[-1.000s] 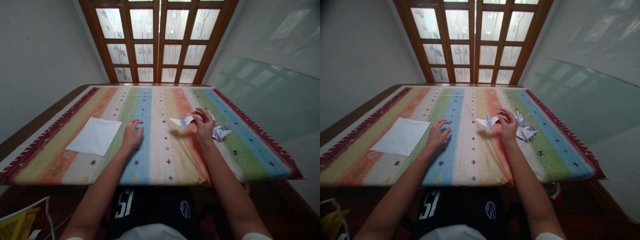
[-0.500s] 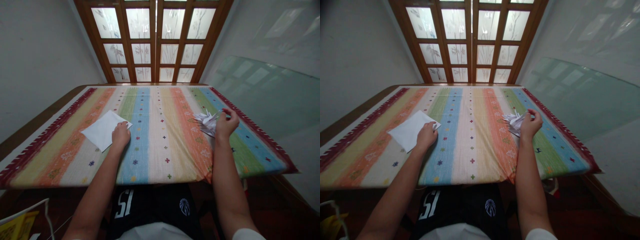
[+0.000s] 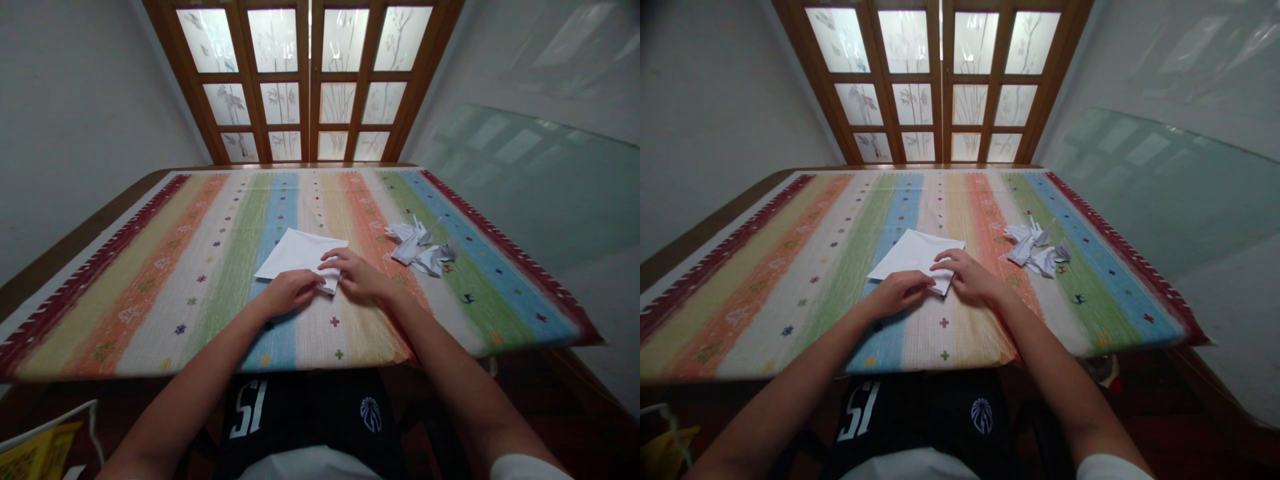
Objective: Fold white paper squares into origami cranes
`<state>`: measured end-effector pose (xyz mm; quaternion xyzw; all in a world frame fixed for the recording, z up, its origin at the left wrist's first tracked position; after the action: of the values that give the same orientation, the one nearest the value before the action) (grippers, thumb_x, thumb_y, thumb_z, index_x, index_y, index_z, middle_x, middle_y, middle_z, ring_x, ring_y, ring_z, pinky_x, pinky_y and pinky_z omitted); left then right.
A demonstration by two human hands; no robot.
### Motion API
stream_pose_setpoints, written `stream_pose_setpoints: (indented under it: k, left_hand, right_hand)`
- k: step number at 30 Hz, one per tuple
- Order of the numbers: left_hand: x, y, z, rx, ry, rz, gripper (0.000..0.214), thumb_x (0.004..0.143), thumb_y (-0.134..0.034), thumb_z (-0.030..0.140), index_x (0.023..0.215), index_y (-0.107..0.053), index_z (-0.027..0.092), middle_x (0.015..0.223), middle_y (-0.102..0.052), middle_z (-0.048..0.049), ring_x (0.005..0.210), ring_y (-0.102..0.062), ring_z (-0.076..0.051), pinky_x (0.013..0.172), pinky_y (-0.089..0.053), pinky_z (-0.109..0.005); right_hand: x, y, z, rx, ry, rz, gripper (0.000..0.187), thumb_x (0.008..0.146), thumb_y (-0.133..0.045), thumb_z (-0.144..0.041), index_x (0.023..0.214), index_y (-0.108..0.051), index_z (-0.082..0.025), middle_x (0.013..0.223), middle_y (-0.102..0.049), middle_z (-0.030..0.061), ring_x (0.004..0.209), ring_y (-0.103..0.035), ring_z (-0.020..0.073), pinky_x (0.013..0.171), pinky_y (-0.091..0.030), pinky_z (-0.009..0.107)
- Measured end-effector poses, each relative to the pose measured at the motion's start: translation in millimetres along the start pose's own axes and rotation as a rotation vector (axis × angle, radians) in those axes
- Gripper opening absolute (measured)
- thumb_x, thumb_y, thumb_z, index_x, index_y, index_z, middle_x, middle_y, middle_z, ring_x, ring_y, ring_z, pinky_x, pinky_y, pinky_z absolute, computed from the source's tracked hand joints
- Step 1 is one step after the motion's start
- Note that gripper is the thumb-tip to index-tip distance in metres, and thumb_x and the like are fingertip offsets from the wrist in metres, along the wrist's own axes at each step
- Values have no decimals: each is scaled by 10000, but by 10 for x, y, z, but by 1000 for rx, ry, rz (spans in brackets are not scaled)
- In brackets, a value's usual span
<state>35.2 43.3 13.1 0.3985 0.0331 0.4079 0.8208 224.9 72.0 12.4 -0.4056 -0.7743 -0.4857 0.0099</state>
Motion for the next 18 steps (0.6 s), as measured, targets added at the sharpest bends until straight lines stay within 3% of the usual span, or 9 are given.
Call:
stream_pose_setpoints:
  k: [3, 7, 10, 13, 16, 18]
  left_hand:
    - [-21, 78, 25, -43, 34, 105, 282, 967, -585, 222, 1174, -777, 235, 1147, -812, -104, 1052, -762, -243, 1010, -576, -407]
    - [-45, 186, 21, -78, 94, 169, 357, 984, -646, 356, 1302, -732, 220, 1182, -802, -117, 1061, -765, -250, 1028, -577, -416]
    - [-60, 313, -37, -18, 127, 148, 801, 728, -935, 481, 1443, -660, 247, 1306, -774, -127, 1218, -727, -339, 1127, -523, -492]
    - [-97, 493, -219, 7, 231, 179, 815, 699, -940, 423, 1445, -657, 255, 1300, -775, -129, 1208, -729, -360, 1118, -517, -526]
    - [-122, 621, -403, -83, 302, 270, 722, 705, -872, 257, 1399, -672, 262, 1178, -799, -107, 1109, -754, -308, 1038, -557, -448]
    - [-135, 669, -505, -146, 367, 386, 615, 673, -857, 209, 1270, -713, 256, 1010, -789, -70, 975, -760, -264, 938, -580, -389]
  right_hand:
    - [8, -68, 17, 17, -24, -40, 615, 789, -627, -18, 1318, -772, -294, 1410, -704, 111, 1349, -627, 288, 1171, -494, 510]
    - [34, -15, 96, 148, -139, 9, 293, 842, -696, -140, 1047, -851, -282, 1146, -816, 80, 1079, -741, 266, 1018, -559, 446]
    - [9, 82, 190, 221, -249, 114, 169, 881, -687, -248, 898, -853, -272, 949, -831, 51, 899, -739, 254, 886, -566, 400]
    - [-76, 204, 320, 252, -355, 225, 143, 872, -722, -329, 816, -838, -267, 840, -805, 35, 806, -698, 253, 804, -548, 377]
    - [-166, 316, 463, 286, -433, 317, 173, 852, -761, -398, 775, -815, -253, 761, -761, 20, 765, -659, 251, 725, -524, 345]
    - [-203, 349, 552, 318, -477, 346, 248, 862, -753, -450, 746, -796, -235, 712, -721, 12, 712, -630, 232, 668, -496, 319]
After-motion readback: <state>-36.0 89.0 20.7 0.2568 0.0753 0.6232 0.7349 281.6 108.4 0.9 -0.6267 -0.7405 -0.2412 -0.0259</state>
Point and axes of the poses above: each hand's wrist, its own x-axis towards the middle knuckle, its own y-axis out of the back of the hand, z = x × y, the point moved 6 cm from there along x, towards the middle knuckle
